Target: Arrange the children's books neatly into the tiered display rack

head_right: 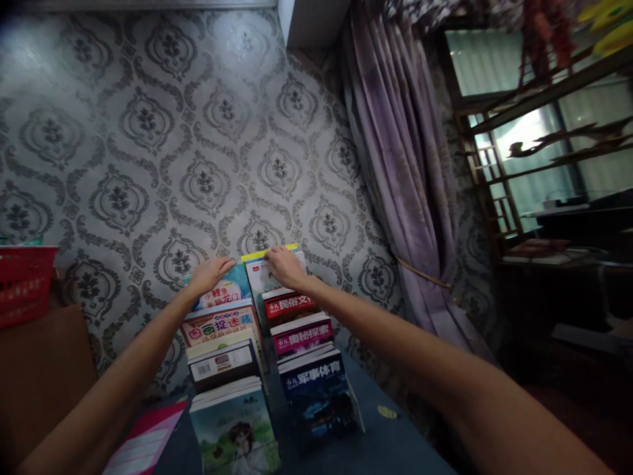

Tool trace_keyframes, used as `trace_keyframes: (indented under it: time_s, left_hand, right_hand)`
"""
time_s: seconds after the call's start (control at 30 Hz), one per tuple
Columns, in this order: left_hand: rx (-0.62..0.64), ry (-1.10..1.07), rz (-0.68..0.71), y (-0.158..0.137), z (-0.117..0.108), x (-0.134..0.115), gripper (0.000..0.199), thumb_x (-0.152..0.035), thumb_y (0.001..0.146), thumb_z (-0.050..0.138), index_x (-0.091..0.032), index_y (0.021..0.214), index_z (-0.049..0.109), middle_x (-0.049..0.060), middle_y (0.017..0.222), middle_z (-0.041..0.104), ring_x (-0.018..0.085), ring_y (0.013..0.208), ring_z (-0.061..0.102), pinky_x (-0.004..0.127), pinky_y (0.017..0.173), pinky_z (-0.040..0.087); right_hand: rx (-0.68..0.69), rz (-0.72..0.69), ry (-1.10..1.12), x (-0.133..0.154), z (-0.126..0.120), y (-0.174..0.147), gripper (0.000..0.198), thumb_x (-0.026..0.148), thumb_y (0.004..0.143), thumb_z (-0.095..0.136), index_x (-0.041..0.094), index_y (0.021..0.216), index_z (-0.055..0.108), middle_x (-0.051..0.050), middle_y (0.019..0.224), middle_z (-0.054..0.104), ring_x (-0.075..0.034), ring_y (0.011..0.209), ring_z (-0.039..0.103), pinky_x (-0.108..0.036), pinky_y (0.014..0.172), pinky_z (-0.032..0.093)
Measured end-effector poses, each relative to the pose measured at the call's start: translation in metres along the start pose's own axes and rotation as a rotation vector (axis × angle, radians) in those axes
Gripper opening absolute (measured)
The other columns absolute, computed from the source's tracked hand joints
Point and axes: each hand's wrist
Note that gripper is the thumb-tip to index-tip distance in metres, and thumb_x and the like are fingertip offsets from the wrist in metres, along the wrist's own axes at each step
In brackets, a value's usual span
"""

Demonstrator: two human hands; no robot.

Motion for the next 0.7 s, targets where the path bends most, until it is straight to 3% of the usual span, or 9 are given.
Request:
trace_keyframes:
  time_s: [0.27, 0.4, 0.57, 0.7]
  left_hand:
    - [0.053, -0.110, 0.098, 0.003, -0.007, 0.008, 0.047, -0.049, 0.098, 0.028, -0.023, 0.095, 0.066, 0.008, 0.098, 0.071, 0.026, 0.092, 0.064, 0.032, 0.079, 0.043]
    - [-0.009, -0.223, 0.155, 0.003, -0.015, 0.023, 0.051, -0.047, 0.097, 0.023, -0.021, 0.095, 0.067, 0.008, 0.096, 0.071, 0.025, 0.093, 0.064, 0.033, 0.084, 0.045]
    - [-0.095, -0.314, 0.033, -0.008, -0.019, 0.058, 0.054, -0.056, 0.092, 0.028, -0.020, 0.091, 0.068, 0.009, 0.087, 0.072, 0.026, 0.086, 0.065, 0.037, 0.084, 0.047]
    - [-0.169, -0.652, -0.151, -0.027, -0.011, 0.079, 0.062, -0.065, 0.089, 0.029, -0.015, 0.096, 0.067, 0.012, 0.095, 0.071, 0.024, 0.089, 0.066, 0.036, 0.082, 0.050]
  right_hand:
    - [0.012, -0.004, -0.022, 0.002, 0.000, 0.000, 0.027, 0.026, 0.090, 0.056, 0.012, 0.112, 0.064, -0.013, 0.110, 0.067, -0.025, 0.106, 0.057, -0.035, 0.092, 0.040]
    - [0.016, -0.002, 0.012, 0.000, -0.002, 0.000, 0.028, 0.030, 0.094, 0.053, 0.013, 0.112, 0.065, -0.012, 0.111, 0.066, -0.023, 0.103, 0.059, -0.032, 0.089, 0.042]
    - [-0.038, 0.008, -0.001, 0.002, 0.000, -0.003, 0.025, 0.027, 0.093, 0.055, 0.014, 0.111, 0.066, -0.013, 0.112, 0.065, -0.025, 0.105, 0.058, -0.034, 0.091, 0.042]
    - [-0.092, -0.066, -0.024, 0.021, 0.006, -0.001, 0.028, 0.028, 0.093, 0.057, 0.014, 0.116, 0.064, -0.014, 0.120, 0.063, -0.027, 0.113, 0.054, -0.039, 0.098, 0.039]
Point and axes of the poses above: each hand's wrist, its own y-axis towards the middle knuckle, its own z-axis out of the palm, x = y × z
